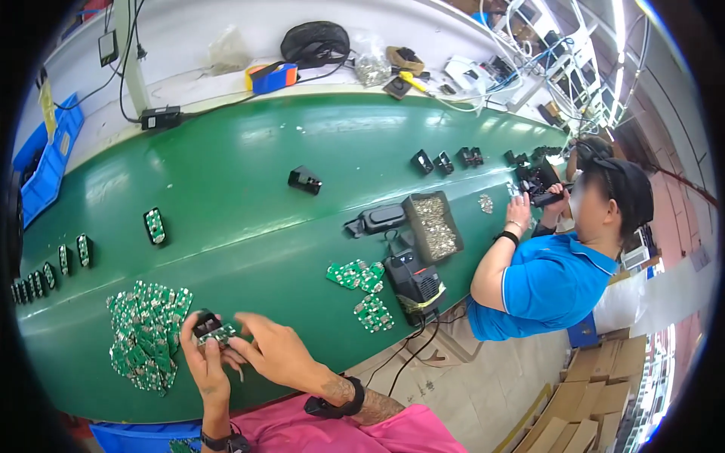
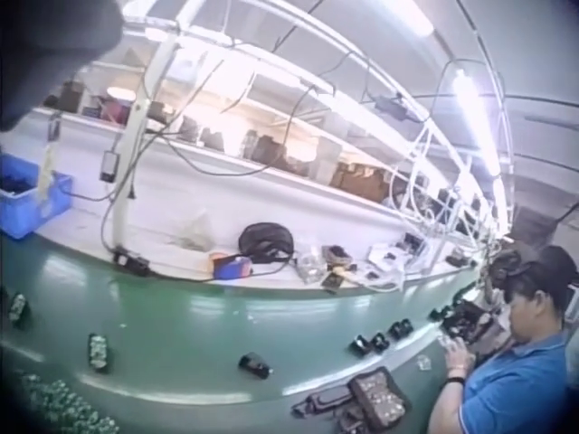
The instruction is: Assembling circuit boards into plastic housings on an industrial assembly line.
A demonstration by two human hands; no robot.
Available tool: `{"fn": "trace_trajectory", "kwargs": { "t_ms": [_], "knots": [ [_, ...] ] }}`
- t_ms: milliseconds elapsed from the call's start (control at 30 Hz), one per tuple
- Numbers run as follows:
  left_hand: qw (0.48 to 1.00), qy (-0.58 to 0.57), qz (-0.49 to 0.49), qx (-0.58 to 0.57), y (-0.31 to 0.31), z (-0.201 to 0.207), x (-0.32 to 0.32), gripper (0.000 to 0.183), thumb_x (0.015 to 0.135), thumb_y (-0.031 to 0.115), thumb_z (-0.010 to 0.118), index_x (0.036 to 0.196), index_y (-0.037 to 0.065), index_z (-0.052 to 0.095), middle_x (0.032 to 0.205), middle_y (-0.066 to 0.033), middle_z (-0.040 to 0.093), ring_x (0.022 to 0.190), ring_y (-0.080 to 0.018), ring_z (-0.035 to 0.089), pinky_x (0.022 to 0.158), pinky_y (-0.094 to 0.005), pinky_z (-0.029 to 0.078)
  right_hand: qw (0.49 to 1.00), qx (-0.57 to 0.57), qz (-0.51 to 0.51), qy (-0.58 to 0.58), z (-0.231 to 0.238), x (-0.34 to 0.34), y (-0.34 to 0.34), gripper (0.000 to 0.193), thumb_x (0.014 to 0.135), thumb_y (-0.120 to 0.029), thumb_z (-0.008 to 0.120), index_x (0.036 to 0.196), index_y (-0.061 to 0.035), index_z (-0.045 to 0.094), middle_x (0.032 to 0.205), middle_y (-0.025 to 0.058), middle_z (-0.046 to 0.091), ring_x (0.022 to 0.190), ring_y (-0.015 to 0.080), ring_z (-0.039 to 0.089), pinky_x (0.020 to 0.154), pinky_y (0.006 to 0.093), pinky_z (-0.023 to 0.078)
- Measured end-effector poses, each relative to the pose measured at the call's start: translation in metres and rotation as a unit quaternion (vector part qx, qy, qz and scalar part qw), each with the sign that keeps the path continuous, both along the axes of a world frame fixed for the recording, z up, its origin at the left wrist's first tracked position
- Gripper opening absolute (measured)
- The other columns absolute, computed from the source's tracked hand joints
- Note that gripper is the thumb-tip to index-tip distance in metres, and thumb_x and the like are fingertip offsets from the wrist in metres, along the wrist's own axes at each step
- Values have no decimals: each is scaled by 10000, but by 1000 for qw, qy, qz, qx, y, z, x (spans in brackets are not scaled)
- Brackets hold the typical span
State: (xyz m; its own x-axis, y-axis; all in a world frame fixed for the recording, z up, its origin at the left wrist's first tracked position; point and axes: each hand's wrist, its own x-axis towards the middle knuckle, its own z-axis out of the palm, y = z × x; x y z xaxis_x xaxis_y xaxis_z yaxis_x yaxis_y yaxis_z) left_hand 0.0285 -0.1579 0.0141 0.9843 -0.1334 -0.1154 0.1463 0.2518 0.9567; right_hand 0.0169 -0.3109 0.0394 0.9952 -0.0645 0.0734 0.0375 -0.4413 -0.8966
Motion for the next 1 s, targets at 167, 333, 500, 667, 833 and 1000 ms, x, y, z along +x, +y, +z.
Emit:
{"fn": "trace_trajectory", "kwargs": {
  "t_ms": [167,333,500,667,833,1000],
  "knots": [
    [992,-35,-101,-71,3,1,-4,680,846,-120,589,1425,54,277,1184,-177,538,818,-224,692,556,-238,558,980,113,56,155,-6,2,-10,201,924,-161,675,975,25,619,754,96,679,624,154,652,567,293,505],
    [990,33,-137,-25,20,6,1,665,823,-145,600,1391,51,313,1166,-166,554,903,-257,703,585,-247,574,993,106,35,50,-3,-9,-3,185,916,-148,684,938,27,630,728,80,669,610,142,634,548,279,485],
    [989,-86,-75,96,16,-7,1,583,797,-34,722,1315,13,459,1041,-121,636,875,-154,658,682,-253,568,996,53,-7,-73,4,-13,7,173,906,-134,688,971,22,652,743,73,653,613,165,626,557,288,483],
    [990,-94,-57,88,11,-10,1,519,791,-9,728,1269,0,524,1061,-122,631,888,-152,638,736,-266,567,987,150,39,-32,-12,-13,8,146,930,-133,668,934,14,664,695,32,605,583,120,567,551,258,449],
    [985,-101,-82,109,8,-6,1,444,792,-19,687,1219,5,569,1259,-172,552,978,-227,662,769,-306,602,952,267,53,143,-10,-4,-9,195,961,-170,640,864,-1,655,658,-15,567,585,47,491,520,241,388],
    [979,-156,-32,130,1,-13,4,365,819,-14,662,1179,8,602,1233,-181,586,1008,-237,658,763,-303,584,976,171,74,112,-4,-3,-5,251,959,-203,652,826,7,617,651,33,595,563,82,514,519,269,409]
  ]
}}
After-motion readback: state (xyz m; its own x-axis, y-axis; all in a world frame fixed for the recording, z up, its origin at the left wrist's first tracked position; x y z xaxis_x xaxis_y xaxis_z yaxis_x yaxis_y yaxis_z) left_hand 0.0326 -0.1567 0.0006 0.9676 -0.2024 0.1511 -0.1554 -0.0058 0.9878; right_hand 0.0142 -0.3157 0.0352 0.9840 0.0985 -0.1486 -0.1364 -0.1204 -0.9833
